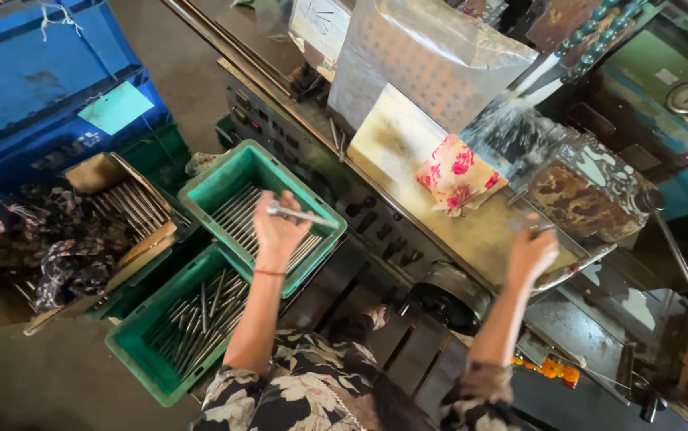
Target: The person operates a lathe machine to machine metal rod workpieces. They take metal rods from a green crate, secure a rod in the lathe chuck, run the machine, then remove the finished piece and place it into a crate, repeating the cycle while handling a spanner.
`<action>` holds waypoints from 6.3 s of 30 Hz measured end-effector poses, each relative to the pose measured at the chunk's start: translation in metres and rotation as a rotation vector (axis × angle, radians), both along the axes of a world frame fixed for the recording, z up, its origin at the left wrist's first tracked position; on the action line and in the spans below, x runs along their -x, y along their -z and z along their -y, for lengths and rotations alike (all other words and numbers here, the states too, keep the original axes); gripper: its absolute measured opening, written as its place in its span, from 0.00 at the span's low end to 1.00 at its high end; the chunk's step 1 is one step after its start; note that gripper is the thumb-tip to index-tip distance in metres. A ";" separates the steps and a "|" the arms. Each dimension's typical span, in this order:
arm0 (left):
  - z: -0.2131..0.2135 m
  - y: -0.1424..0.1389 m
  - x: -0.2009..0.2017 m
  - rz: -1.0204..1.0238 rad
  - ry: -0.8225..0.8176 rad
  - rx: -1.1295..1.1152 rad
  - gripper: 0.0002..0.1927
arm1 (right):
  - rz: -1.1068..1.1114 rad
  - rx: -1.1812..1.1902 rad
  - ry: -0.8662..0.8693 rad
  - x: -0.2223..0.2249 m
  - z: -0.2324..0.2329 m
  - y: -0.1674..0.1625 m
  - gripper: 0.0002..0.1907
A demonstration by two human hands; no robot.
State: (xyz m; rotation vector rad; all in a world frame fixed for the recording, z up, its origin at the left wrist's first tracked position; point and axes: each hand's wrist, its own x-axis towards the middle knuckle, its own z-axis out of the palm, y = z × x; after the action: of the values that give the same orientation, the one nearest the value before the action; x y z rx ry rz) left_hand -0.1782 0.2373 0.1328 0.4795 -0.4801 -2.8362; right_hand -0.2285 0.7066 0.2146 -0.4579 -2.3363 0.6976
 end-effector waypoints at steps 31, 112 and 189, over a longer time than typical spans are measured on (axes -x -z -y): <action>-0.021 0.027 -0.027 -0.150 0.077 1.172 0.21 | 0.338 1.145 -0.963 -0.074 0.288 0.082 0.17; 0.255 0.142 -0.190 1.102 0.760 1.954 0.21 | -0.018 0.988 -0.698 -0.126 0.328 0.143 0.11; -0.162 -0.098 -0.060 -0.519 0.601 0.968 0.10 | -0.159 -0.003 -0.862 -0.135 0.103 0.021 0.19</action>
State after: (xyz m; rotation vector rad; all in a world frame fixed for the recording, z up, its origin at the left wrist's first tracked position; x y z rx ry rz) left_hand -0.1184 0.3992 0.2304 -0.6536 -1.9343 -2.5613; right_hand -0.0939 0.6036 0.1934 0.6386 -2.3256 1.0572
